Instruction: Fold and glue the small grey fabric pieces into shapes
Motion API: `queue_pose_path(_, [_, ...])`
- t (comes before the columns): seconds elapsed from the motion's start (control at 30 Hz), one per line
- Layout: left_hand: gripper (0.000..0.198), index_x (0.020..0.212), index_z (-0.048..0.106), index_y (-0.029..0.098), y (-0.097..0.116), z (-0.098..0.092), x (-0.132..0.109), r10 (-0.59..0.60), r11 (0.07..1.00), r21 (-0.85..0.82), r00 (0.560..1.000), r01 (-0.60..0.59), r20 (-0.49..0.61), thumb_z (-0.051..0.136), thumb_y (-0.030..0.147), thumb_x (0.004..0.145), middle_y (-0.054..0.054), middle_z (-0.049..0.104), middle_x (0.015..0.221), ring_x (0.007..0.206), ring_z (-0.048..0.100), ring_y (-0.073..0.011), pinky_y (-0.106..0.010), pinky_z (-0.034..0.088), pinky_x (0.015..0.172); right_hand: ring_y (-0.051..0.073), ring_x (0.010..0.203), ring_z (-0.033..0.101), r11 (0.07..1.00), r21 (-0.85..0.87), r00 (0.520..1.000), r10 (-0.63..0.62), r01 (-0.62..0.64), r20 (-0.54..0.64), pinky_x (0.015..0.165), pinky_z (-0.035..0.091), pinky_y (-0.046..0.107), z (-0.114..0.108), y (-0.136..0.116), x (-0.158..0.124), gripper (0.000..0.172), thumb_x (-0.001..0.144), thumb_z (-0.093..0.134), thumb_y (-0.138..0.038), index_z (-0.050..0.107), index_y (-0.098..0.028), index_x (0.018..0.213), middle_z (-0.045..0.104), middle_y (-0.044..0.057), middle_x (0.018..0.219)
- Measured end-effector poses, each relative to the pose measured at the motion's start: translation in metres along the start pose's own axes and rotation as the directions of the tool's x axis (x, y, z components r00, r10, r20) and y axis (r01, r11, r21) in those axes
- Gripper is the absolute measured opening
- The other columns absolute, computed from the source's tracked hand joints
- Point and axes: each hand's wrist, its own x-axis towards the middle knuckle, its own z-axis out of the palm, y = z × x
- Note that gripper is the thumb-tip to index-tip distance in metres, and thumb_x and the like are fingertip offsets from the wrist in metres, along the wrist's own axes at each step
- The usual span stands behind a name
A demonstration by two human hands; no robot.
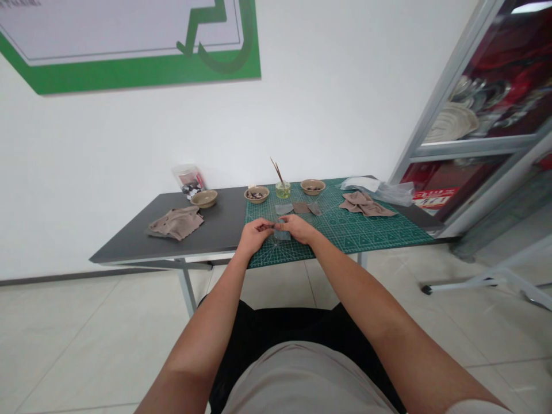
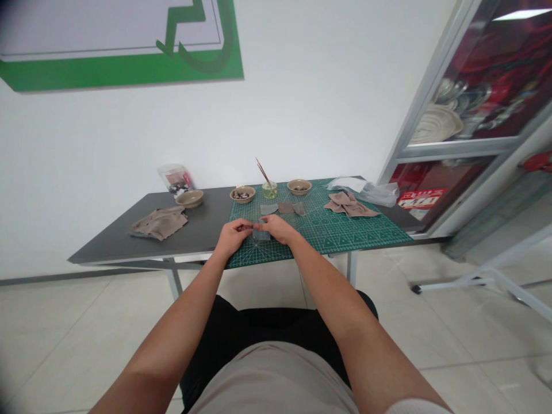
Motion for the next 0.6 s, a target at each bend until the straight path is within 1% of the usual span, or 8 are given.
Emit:
queue_pose_path(0.1, [0.011, 0.073, 0.070, 0.017, -0.0010, 0.0011, -0.0007, -0.002, 1.000, 0.003, 1.000, 0.002, -0.016, 0.072, 0.025, 0.065, 0.003, 0.060, 0.062, 0.057, 0.049, -0.0098, -0.023, 0.041, 0.058, 0.015, 0.067, 0.059, 0.999, 0.030, 0.999, -0.014, 0.016, -0.040, 0.069, 0.045, 0.028, 0.0019, -0.0017, -0.0017, 0.050, 0.050, 0.088, -0.048, 0.067, -0.012, 0.077, 0.066, 0.002, 0.071])
queue_pose_path(0.23, [0.008, 0.074, 0.070, 0.018, -0.0063, 0.0014, -0.0008, 0.041, 0.998, 0.056, 0.999, -0.040, -0.019, 0.070, 0.023, 0.067, 0.003, 0.060, 0.065, 0.061, 0.051, -0.0105, -0.023, 0.042, 0.061, 0.014, 0.071, 0.057, 0.999, -0.028, 0.996, -0.039, 0.037, -0.079, 0.070, 0.043, 0.028, 0.0035, -0.0040, -0.0026, 0.049, 0.049, 0.088, -0.046, 0.065, -0.013, 0.076, 0.065, 0.001, 0.072])
queue_pose_path(0.37, [0.005, 0.074, 0.069, 0.018, -0.0098, 0.0001, 0.0003, 0.101, 0.985, 0.144, 0.995, -0.100, -0.004, 0.064, 0.018, 0.071, 0.003, 0.058, 0.066, 0.063, 0.052, -0.0113, -0.023, 0.041, 0.062, 0.015, 0.075, 0.058, 0.993, -0.108, 0.998, -0.046, 0.041, -0.041, 0.073, 0.044, 0.028, 0.0040, -0.0069, -0.0030, 0.047, 0.052, 0.087, -0.047, 0.066, -0.014, 0.078, 0.066, 0.001, 0.076])
queue_pose_path(0.5, [0.010, 0.072, 0.068, 0.018, -0.0068, 0.0004, 0.0003, 0.181, 0.957, 0.225, 0.983, -0.183, 0.026, 0.059, 0.012, 0.072, 0.003, 0.054, 0.065, 0.063, 0.050, -0.0110, -0.023, 0.040, 0.062, 0.016, 0.072, 0.058, 0.989, -0.144, 0.999, -0.012, 0.017, 0.034, 0.072, 0.045, 0.028, 0.0039, -0.0083, -0.0043, 0.046, 0.058, 0.083, -0.050, 0.069, -0.012, 0.080, 0.067, 0.003, 0.073])
queue_pose_path(0.6, [0.013, 0.073, 0.068, 0.018, -0.0041, 0.0018, -0.0009, 0.209, 0.940, 0.268, 0.977, -0.209, 0.030, 0.058, 0.009, 0.071, 0.002, 0.053, 0.066, 0.063, 0.049, -0.0108, -0.023, 0.038, 0.060, 0.015, 0.067, 0.057, 0.986, -0.164, 1.000, -0.021, 0.021, 0.003, 0.067, 0.044, 0.028, 0.0042, -0.0082, -0.0051, 0.047, 0.059, 0.082, -0.053, 0.070, -0.011, 0.077, 0.066, 0.002, 0.069])
